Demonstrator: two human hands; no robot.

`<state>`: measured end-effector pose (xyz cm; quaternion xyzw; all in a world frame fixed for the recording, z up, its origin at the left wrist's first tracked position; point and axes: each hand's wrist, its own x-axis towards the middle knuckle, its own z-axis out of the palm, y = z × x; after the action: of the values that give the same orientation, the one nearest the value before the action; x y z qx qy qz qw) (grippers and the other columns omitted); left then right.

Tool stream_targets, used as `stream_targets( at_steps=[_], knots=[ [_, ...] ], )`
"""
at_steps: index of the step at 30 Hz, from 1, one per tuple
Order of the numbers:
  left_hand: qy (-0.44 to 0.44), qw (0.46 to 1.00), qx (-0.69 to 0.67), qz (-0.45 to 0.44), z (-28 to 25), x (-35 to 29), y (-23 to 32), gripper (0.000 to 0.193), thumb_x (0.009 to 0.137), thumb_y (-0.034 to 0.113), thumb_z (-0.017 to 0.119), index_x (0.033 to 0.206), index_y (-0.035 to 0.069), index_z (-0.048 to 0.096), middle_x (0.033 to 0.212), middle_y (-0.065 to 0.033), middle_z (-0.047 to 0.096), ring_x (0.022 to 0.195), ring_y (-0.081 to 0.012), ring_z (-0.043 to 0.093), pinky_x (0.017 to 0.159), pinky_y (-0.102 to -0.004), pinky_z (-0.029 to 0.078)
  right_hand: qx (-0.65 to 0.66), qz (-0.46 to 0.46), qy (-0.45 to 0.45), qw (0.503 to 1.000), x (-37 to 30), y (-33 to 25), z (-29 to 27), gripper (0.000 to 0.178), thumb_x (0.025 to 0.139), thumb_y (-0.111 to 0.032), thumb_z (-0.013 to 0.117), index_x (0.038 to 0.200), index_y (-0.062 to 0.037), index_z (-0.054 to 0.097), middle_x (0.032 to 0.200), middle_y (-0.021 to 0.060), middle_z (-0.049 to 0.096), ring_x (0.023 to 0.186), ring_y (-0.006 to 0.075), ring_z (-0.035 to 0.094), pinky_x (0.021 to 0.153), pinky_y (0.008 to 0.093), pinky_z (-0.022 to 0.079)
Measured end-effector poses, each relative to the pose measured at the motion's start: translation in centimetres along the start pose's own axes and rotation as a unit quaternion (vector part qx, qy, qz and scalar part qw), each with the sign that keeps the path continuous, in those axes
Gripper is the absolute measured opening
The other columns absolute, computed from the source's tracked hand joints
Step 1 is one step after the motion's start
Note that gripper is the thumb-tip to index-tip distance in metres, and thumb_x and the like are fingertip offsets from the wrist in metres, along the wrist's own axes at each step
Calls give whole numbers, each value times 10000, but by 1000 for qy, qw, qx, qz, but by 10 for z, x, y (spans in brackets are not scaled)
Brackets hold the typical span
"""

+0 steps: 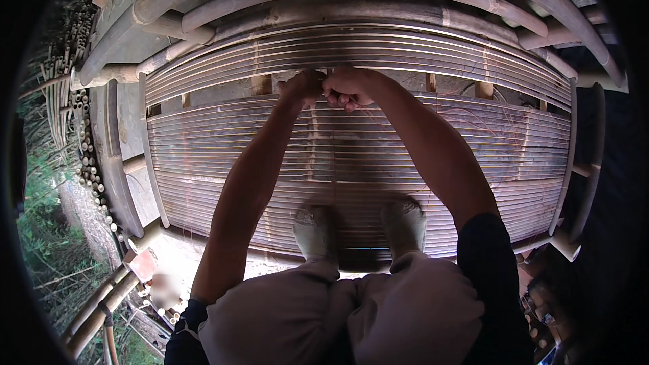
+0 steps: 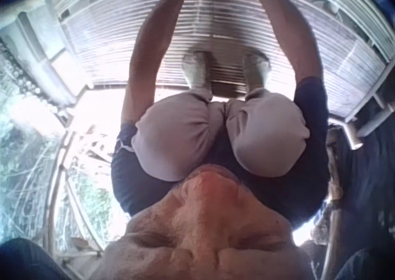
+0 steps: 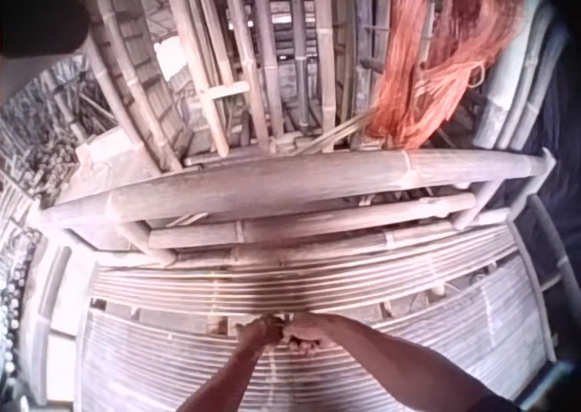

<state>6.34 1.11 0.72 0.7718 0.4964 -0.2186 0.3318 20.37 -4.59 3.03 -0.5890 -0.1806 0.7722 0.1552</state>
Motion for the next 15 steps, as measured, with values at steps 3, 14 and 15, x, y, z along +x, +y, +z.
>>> stream_targets(
  at_steps=[3, 14, 15],
  knots=[
    [111, 992, -20, -57, 7, -4, -3, 227, 782, 301, 644, 931, 149, 723, 907, -94, 735, 941, -289, 700, 989, -577, 338, -43, -39, 19, 998, -3, 2, 7, 129, 876, -103, 562, 787, -11, 576, 650, 96, 595, 424, 89, 453, 392, 278, 376],
    [206, 861, -382, 264, -9, -106, -11, 149, 931, 122, 637, 973, -10, 692, 806, -59, 683, 773, -85, 600, 688, -243, 479, 32, -397, -42, 916, -113, 26, 22, 686, 882, -191, 668, 1467, -64, 333, 1400, 186, 465, 803, 225, 703, 606, 280, 583],
    [193, 869, -364, 274, -16, -113, -1, 151, 930, 126, 644, 977, -8, 694, 793, -49, 672, 760, -78, 587, 675, -241, 473, -26, -436, -3, 900, -105, 42, 27, 621, 864, -198, 699, 1398, -57, 416, 1326, 180, 520, 845, 228, 694, 666, 306, 577]
  ],
)
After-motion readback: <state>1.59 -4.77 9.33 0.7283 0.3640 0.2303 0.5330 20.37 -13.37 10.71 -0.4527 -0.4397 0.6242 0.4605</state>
